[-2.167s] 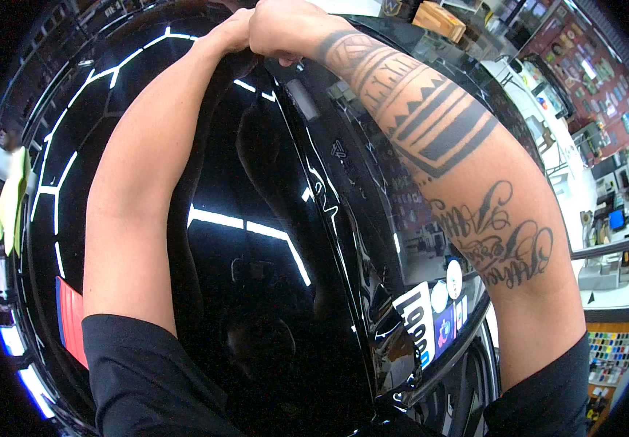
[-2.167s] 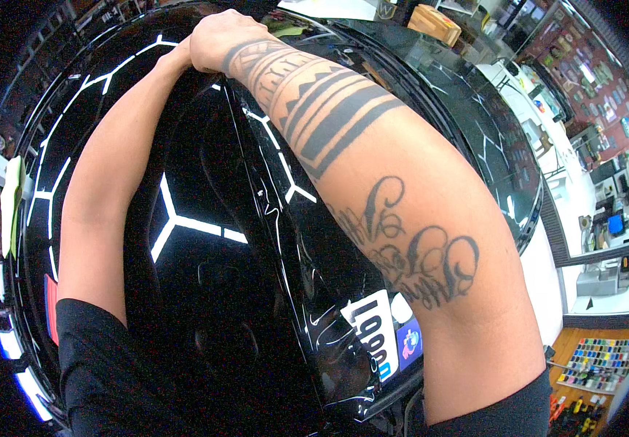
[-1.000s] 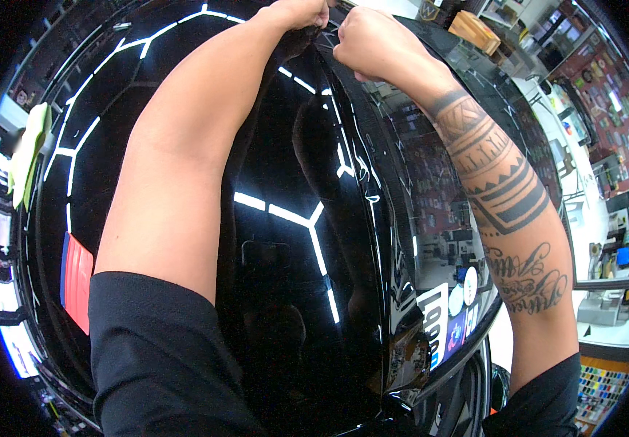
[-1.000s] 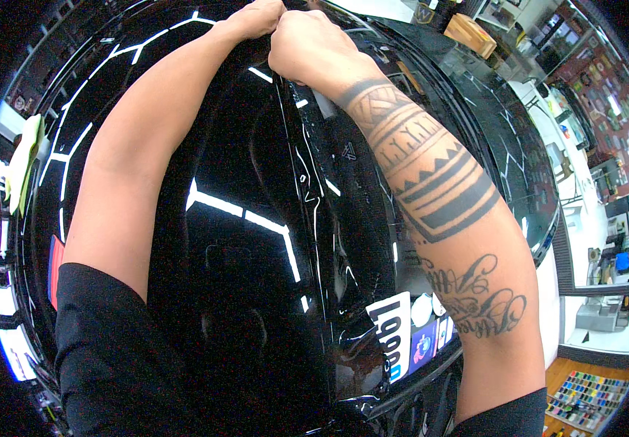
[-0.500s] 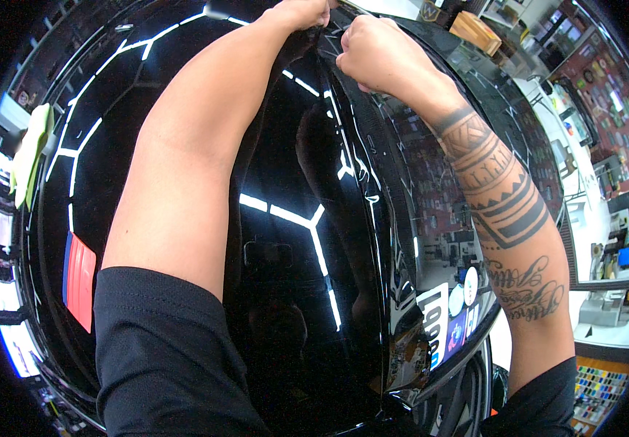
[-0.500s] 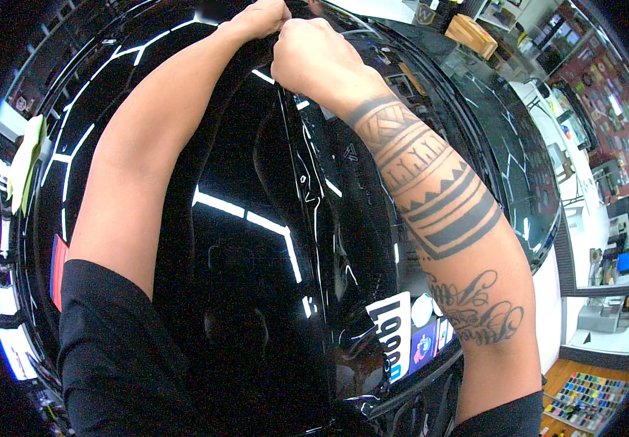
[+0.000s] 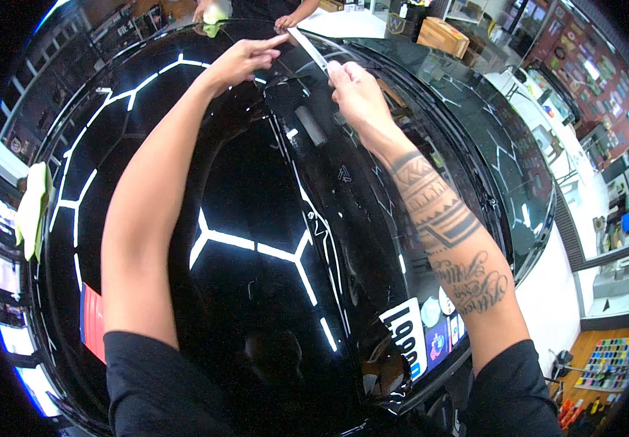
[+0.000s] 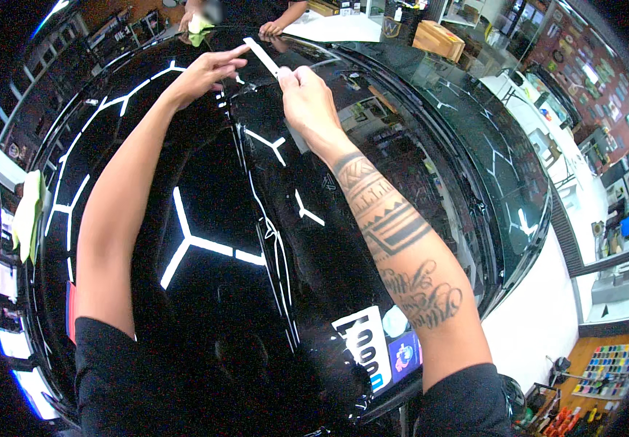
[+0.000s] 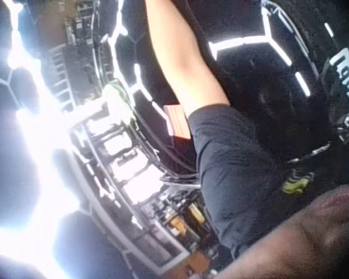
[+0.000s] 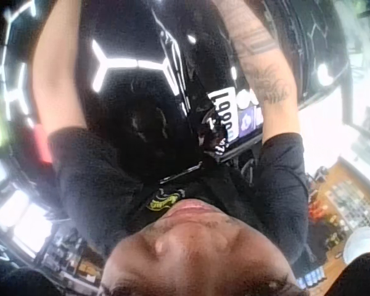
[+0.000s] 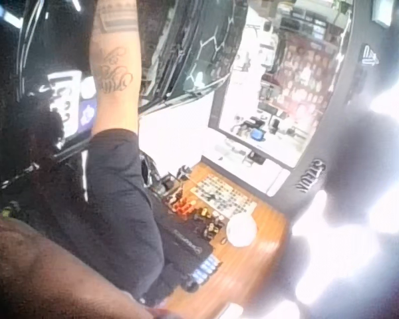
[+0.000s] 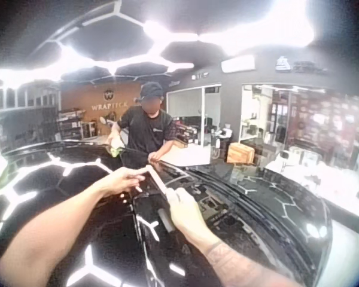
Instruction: The person applies a transparent protective film to the hood of a black car. They use a red squeegee to smooth the film and remove bubbles, then use a white plastic tool to trim excess film along the edges. A second person wipes the surface with a cloth in the background.
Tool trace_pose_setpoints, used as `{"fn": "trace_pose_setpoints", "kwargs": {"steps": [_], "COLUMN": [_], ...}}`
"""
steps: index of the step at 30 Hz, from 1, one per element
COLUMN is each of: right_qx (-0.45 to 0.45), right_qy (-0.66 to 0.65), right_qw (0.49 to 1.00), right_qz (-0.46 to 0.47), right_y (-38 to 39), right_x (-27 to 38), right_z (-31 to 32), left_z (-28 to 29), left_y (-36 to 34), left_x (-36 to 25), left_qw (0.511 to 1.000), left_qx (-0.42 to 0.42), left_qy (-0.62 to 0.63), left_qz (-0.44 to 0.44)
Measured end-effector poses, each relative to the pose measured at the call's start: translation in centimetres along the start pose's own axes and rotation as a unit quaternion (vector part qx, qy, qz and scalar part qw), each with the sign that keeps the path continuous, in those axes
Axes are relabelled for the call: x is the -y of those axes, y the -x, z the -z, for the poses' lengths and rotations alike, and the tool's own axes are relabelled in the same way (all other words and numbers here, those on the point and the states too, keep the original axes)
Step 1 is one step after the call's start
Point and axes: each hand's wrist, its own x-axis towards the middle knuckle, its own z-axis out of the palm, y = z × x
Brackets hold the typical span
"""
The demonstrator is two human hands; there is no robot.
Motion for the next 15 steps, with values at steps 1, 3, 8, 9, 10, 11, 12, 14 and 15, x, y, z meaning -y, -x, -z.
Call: {"fn": "trace_pose_setpoints", "kwargs": {"steps": [1, 3, 8, 9, 10, 11, 12, 14, 15], "right_qx": [0.028, 0.071, 0.059, 0.138, 0.211, 0.323, 0.366, 0.183, 0.117], "right_qy": [-0.107, -0.244, -0.096, -0.094, -0.086, -0.156, -0.119, 0.049, 0.133], "right_qw": [0.994, 0.966, 0.977, 0.969, 0.956, 0.927, 0.907, 0.919, 0.913], "right_qz": [-0.026, -0.04, 0.183, 0.183, 0.184, 0.106, 0.168, 0.346, 0.368], "right_y": [-0.1, -0.7, -2.9, -2.5, -2.5, -2.3, -4.0, -7.3, -9.1], "right_x": [0.9, 1.3, 2.9, 4.3, 5.1, 5.5, 4.1, 0.6, -2.2], "right_z": [-0.4, -0.5, -5.7, -6.7, -7.1, -7.4, -6.9, -7.1, -7.6], "left_z": [1.7, 3.0, -1.0, 0.0, 0.5, 0.8, -0.2, -0.6, -0.3], "left_y": [0.5, 1.5, 6.2, 7.0, 7.3, 7.5, 7.1, 7.0, 8.0], "left_x": [1.0, -0.5, -6.2, -4.8, -4.0, -3.2, -4.6, -3.6, -1.0], "left_qw": [0.996, 0.983, 0.918, 0.91, 0.899, 0.885, 0.852, 0.794, 0.849], "left_qx": [0.026, 0.127, -0.028, -0.074, -0.116, -0.18, -0.27, -0.408, -0.366], "left_qy": [-0.062, -0.104, 0.391, 0.399, 0.409, 0.417, 0.436, 0.44, 0.375], "left_qz": [-0.058, -0.088, 0.058, 0.085, 0.106, 0.104, 0.103, 0.096, 0.067]}}
